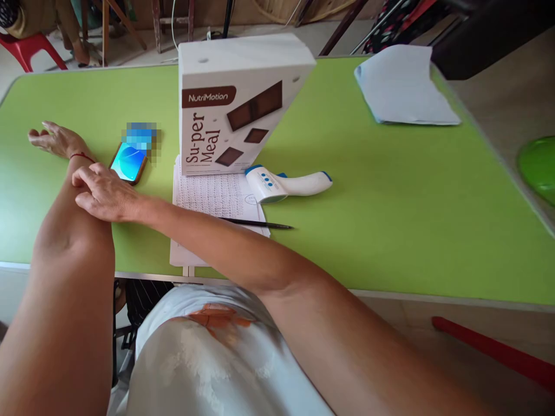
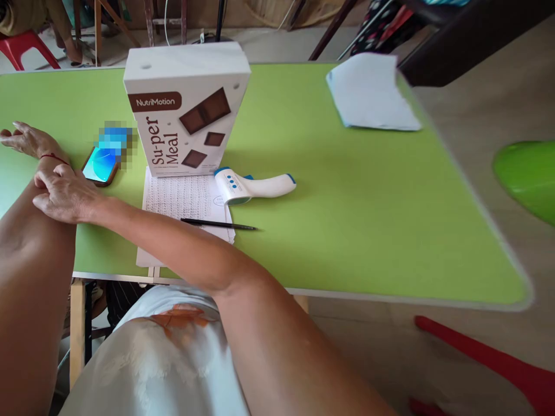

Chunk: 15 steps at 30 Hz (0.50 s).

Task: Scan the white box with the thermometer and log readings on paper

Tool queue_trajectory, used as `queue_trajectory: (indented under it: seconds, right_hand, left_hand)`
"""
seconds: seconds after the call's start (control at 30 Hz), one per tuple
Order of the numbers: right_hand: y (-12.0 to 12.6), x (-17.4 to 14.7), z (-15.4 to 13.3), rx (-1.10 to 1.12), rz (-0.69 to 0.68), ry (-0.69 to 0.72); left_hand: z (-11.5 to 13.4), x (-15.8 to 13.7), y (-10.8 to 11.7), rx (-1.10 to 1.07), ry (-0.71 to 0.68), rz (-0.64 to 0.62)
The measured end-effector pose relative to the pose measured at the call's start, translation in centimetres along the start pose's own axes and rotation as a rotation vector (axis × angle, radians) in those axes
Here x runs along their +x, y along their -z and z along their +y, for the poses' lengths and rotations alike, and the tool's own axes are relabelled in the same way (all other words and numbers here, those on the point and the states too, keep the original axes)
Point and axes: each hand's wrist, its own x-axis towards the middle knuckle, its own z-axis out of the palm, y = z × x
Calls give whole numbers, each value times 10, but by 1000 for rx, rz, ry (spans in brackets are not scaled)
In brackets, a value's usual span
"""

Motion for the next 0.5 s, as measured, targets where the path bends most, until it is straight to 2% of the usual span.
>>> queue_trajectory:
  seconds: [0.03, 0.1, 0.2, 0.3, 0.37, 0.43, 0.5]
  right_hand:
    - [-1, 0, -1, 0, 23, -21]
    - [2, -13, -17, -8, -14, 30]
    - [15, -46, -60, 23, -148, 301]
    - [29, -63, -85, 137, -355, 392]
    - [29, -54, -77, 144, -378, 400]
    - [22, -33, -53, 27, -322, 323]
    - [11, -9, -25, 10, -124, 176]
  left_hand:
    - [1, 0, 1, 37, 21, 67]
    - [1, 0, 1, 100, 60, 147]
    - [0, 1, -1, 153, 92, 207]
    - [-1, 1, -3, 174, 96, 245]
    - [-3, 2, -4, 184, 97, 253]
    - [-5, 4, -3, 194, 94, 237]
    - [-9, 6, -1, 210, 74, 196]
